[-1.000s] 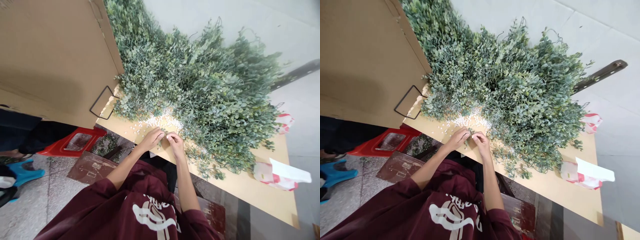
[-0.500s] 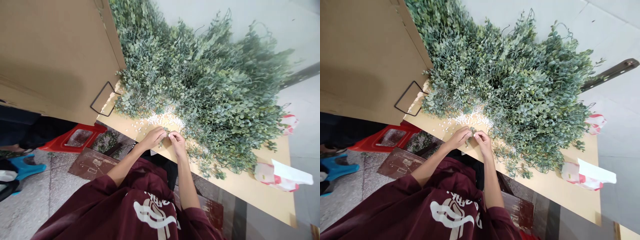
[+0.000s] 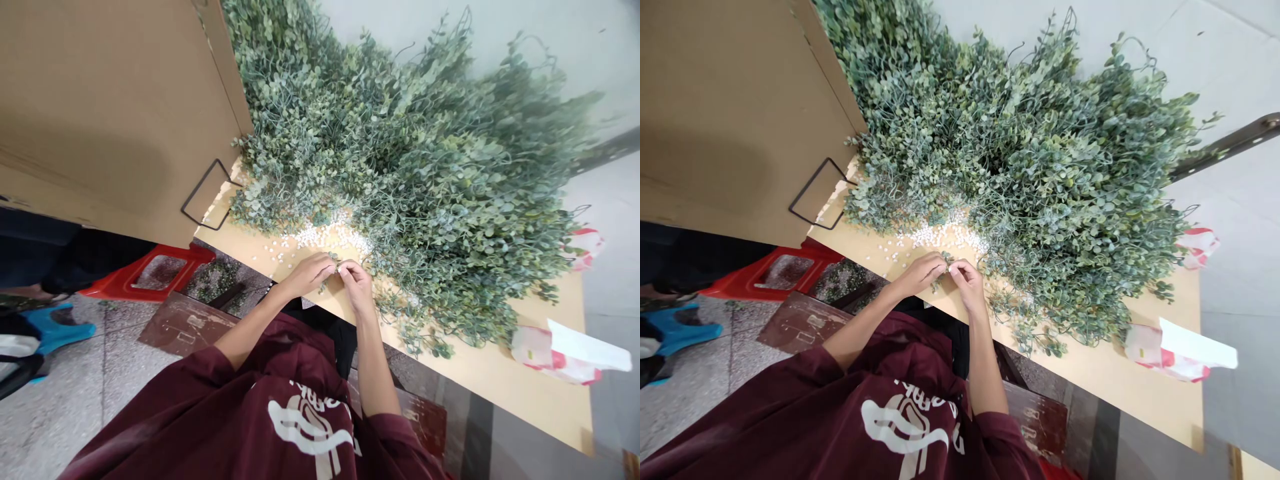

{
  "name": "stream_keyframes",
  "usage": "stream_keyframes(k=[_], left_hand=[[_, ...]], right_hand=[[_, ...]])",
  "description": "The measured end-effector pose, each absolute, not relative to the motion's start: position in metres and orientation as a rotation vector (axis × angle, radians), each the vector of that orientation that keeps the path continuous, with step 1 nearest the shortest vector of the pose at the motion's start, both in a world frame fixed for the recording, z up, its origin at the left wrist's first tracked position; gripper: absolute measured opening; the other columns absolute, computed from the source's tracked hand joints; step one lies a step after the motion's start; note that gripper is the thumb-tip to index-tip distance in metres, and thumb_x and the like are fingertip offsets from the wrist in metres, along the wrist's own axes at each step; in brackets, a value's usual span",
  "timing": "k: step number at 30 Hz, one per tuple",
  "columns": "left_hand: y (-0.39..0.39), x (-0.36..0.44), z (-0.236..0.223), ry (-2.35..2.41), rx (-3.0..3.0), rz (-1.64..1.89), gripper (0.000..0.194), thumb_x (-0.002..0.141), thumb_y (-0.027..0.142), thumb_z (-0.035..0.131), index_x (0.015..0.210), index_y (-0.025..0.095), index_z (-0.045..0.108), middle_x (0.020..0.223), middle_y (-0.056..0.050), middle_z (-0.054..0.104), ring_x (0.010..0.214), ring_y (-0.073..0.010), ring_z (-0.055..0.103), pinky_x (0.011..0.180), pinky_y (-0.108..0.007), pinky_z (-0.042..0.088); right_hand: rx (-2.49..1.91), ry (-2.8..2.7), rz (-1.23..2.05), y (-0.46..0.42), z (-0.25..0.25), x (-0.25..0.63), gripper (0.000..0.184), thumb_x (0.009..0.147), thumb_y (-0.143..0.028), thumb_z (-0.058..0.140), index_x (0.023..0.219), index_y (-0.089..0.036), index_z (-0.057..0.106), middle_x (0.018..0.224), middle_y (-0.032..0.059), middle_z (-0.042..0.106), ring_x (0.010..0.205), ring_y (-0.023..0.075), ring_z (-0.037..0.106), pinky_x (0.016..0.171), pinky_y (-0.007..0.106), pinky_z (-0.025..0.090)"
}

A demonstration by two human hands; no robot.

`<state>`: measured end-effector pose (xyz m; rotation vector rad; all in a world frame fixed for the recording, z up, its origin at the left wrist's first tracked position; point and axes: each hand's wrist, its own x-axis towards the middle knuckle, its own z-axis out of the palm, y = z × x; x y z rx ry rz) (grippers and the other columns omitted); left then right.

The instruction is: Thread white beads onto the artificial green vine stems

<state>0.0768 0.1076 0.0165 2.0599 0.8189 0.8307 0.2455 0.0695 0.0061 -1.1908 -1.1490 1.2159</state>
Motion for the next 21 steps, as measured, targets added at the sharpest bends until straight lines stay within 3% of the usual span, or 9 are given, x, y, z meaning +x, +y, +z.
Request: stream_keyframes(k=[21], left_hand=[[0.1131, 0.0783, 0.0155, 0.754, 2.003, 0.814, 0.042, 0.1, 0.045, 0.028, 0.084, 0.018, 0.056, 0.082, -0.006, 0.054, 0.081, -0.019, 0.051, 0.076, -0.03, 0.04]], right_hand=[[-1.213, -1.189, 1.202, 0.0699, 0.0089, 0.2464, 0.017, 0.083, -0.039, 0.063, 0.082, -0.022, 0.063, 0.079, 0.001, 0.057, 0.076, 0.0167, 0.054, 0.076, 0.03, 0.045]])
